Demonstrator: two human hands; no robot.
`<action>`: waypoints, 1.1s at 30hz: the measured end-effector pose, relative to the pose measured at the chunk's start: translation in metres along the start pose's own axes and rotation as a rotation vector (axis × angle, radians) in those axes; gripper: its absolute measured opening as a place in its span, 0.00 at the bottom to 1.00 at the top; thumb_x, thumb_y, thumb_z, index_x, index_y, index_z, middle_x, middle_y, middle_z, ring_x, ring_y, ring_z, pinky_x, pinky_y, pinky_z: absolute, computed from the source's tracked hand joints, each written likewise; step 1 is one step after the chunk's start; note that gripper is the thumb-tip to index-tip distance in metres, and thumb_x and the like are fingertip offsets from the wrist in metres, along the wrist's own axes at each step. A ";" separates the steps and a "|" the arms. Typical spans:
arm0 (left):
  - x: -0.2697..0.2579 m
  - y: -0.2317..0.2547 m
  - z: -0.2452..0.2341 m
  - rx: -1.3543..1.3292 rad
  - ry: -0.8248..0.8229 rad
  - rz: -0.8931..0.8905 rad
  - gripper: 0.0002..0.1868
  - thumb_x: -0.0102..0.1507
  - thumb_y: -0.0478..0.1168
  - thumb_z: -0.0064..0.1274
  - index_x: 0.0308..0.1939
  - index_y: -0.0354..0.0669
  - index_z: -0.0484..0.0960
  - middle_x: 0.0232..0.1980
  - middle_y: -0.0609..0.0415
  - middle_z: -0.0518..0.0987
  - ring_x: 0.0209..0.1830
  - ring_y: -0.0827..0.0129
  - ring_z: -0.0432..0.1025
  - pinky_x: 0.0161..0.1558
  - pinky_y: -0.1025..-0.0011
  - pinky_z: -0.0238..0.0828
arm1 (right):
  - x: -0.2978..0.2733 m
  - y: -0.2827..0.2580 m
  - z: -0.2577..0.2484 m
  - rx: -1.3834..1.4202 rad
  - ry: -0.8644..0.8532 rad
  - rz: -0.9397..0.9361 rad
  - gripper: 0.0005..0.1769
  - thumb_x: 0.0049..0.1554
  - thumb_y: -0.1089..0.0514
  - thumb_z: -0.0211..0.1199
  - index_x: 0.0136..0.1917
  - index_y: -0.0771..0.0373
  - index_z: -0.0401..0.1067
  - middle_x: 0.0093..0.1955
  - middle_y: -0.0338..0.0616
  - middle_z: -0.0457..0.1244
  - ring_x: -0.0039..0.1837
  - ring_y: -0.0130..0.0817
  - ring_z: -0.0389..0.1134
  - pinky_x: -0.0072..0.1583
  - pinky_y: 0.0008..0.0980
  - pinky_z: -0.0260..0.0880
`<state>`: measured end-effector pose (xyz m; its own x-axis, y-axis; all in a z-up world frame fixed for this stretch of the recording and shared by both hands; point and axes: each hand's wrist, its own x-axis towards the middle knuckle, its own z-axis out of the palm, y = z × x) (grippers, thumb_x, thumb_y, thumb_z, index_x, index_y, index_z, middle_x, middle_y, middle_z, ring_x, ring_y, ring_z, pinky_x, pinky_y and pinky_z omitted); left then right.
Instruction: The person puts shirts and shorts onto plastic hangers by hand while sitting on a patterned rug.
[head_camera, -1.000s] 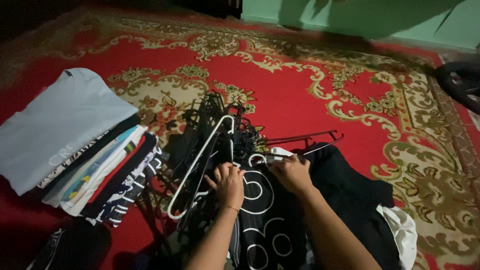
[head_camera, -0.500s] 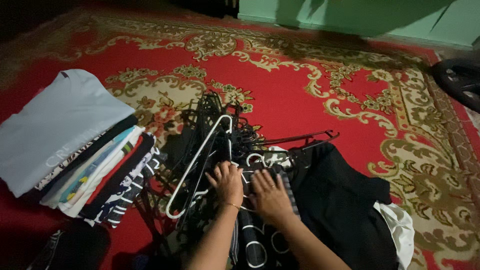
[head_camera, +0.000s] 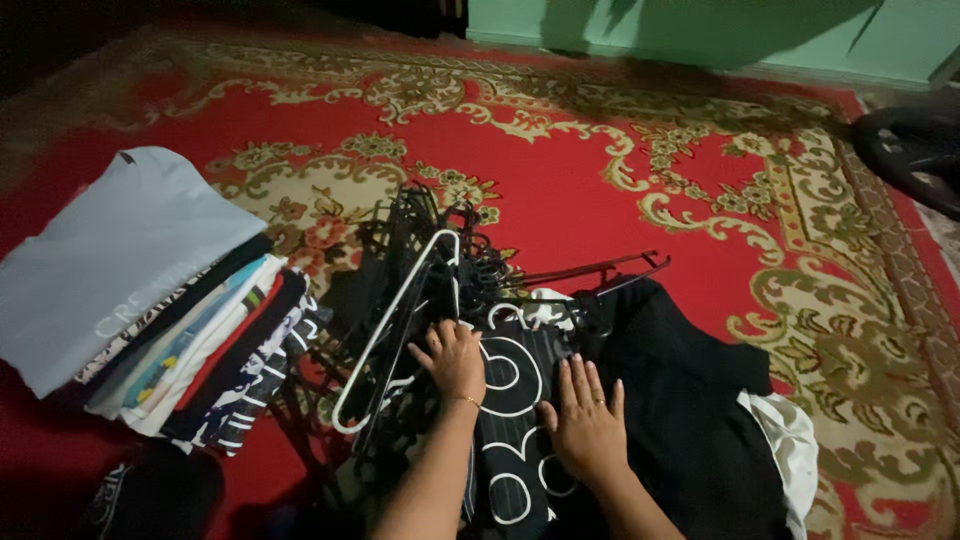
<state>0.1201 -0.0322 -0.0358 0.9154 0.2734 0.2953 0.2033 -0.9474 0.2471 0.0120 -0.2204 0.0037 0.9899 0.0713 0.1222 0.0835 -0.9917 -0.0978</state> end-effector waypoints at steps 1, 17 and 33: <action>0.001 0.003 -0.005 -0.008 -0.027 -0.016 0.20 0.68 0.55 0.46 0.52 0.46 0.79 0.63 0.52 0.71 0.74 0.51 0.56 0.70 0.27 0.40 | -0.005 0.003 0.000 0.001 -0.007 0.008 0.42 0.60 0.35 0.48 0.79 0.59 0.50 0.81 0.47 0.45 0.82 0.43 0.42 0.75 0.62 0.37; -0.100 0.025 -0.073 -0.083 -0.491 0.104 0.32 0.72 0.56 0.25 0.80 0.57 0.47 0.84 0.64 0.38 0.84 0.57 0.29 0.72 0.30 0.20 | 0.000 0.004 0.018 0.016 0.041 0.006 0.37 0.62 0.39 0.47 0.79 0.55 0.53 0.82 0.43 0.45 0.83 0.41 0.42 0.77 0.63 0.35; -0.099 0.022 -0.080 -0.069 -0.461 0.110 0.32 0.71 0.56 0.30 0.80 0.59 0.49 0.84 0.64 0.39 0.84 0.58 0.32 0.74 0.34 0.23 | -0.098 0.005 -0.018 0.132 -0.145 -0.389 0.41 0.65 0.39 0.49 0.82 0.59 0.43 0.84 0.55 0.36 0.84 0.53 0.30 0.75 0.68 0.29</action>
<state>0.0064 -0.0672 0.0144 0.9921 0.0546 -0.1133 0.0868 -0.9490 0.3030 -0.0865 -0.2344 0.0086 0.8867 0.4610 0.0356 0.4584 -0.8664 -0.1981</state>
